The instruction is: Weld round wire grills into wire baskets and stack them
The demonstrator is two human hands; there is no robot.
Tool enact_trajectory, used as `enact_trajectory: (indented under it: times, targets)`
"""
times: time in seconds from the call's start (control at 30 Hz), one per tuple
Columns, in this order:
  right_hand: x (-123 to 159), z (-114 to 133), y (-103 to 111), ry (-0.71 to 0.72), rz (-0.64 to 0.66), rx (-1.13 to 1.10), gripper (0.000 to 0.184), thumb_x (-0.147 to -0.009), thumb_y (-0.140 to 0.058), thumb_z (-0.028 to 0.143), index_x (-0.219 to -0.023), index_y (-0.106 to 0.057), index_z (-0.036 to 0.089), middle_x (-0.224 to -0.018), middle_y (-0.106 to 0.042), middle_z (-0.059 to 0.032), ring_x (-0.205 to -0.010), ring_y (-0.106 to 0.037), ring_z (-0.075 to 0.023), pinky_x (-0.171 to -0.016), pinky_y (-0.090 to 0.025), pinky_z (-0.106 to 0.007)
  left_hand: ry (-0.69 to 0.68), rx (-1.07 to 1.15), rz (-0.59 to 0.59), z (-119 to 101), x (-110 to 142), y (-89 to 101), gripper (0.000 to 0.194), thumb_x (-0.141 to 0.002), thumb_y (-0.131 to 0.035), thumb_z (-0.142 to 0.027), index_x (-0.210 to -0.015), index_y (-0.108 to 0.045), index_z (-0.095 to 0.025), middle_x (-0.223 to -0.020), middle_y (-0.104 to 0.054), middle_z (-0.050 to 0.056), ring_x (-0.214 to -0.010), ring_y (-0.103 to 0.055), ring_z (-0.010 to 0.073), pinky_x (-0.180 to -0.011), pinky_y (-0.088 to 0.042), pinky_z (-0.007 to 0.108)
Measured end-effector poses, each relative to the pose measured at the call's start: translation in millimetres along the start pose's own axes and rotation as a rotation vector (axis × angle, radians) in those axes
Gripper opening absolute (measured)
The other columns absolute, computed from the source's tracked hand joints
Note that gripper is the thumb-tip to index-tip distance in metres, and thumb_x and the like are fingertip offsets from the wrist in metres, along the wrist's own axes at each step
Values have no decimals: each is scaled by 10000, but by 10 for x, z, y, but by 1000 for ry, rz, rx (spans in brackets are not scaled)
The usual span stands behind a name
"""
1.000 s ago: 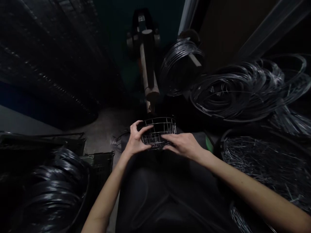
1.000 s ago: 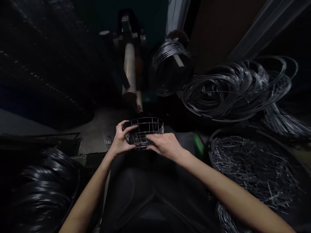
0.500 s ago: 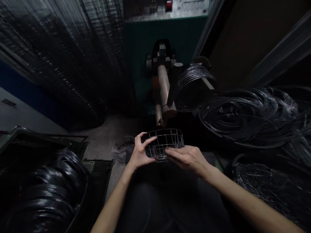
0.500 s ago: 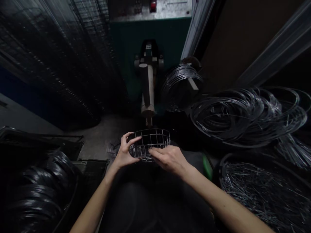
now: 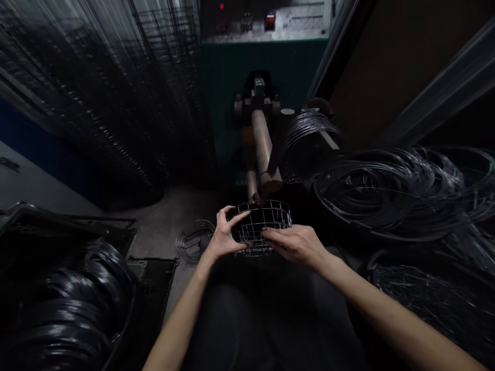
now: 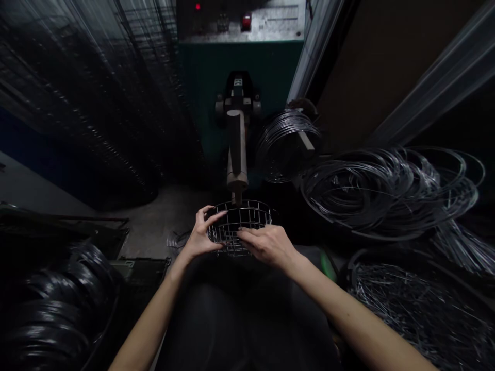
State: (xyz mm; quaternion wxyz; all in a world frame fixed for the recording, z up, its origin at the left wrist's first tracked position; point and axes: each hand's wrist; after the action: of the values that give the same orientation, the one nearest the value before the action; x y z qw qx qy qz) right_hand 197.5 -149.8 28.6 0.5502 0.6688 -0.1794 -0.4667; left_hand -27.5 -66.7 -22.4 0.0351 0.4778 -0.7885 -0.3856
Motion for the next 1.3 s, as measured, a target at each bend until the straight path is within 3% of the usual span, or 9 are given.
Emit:
enact_trajectory:
  times: [0.5,0.8,0.93,1.1,1.3]
  targets:
    - [-37,-67,-30,-42,-3,-16,230,-923,-513,266,-1074,-685,252,-1024,-724,15,-669,-686,-115,-545,-458,-213,-9,16,0,15,-89,42,819,-534,-849,-274,-1289,-532,-301,-1309,-265,78,-1267,-315,316,-1085,-347,502]
    - [-83,-33,27,-167,112,-59,260,-926,-514,301,-1126,-679,272,-1004,-729,8,-724,-692,-154,-529,-410,-245,42,61,6,-14,-120,77,799,-547,-843,-280,-1282,-535,-335,-1257,-318,61,-1256,-360,289,-1099,-340,487]
    - [-183,-114,-47,-256,83,-33,235,-913,-554,320,-1105,-683,278,-921,-743,18,-720,-686,-149,-523,-399,-230,79,49,4,40,-273,100,808,-533,-850,-275,-1278,-542,-325,-1247,-319,65,-1261,-348,301,-1104,-330,497]
    - [-191,-142,-112,-330,-34,-87,241,-920,-538,324,-1123,-658,276,-1091,-676,-22,-796,-653,-131,-574,-435,-212,56,31,-43,107,-373,92,782,-550,-844,-308,-1273,-545,-322,-1232,-338,61,-1242,-376,289,-1098,-338,495]
    - [-182,-124,-117,-547,-218,-309,154,-868,-598,360,-866,-669,224,-845,-615,-31,-719,-597,-144,-615,-457,-247,46,5,-57,165,-435,73,778,-560,-835,-329,-1278,-537,-325,-1248,-339,62,-1254,-371,299,-1092,-340,501]
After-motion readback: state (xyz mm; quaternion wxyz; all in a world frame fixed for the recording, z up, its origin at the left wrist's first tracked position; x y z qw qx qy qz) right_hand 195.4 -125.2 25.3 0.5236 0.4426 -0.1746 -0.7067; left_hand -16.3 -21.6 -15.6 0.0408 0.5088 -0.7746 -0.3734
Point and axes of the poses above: each hand's wrist, its own x-axis away from the middle knuckle, its own y-axis out of the back of the hand, z = x × y
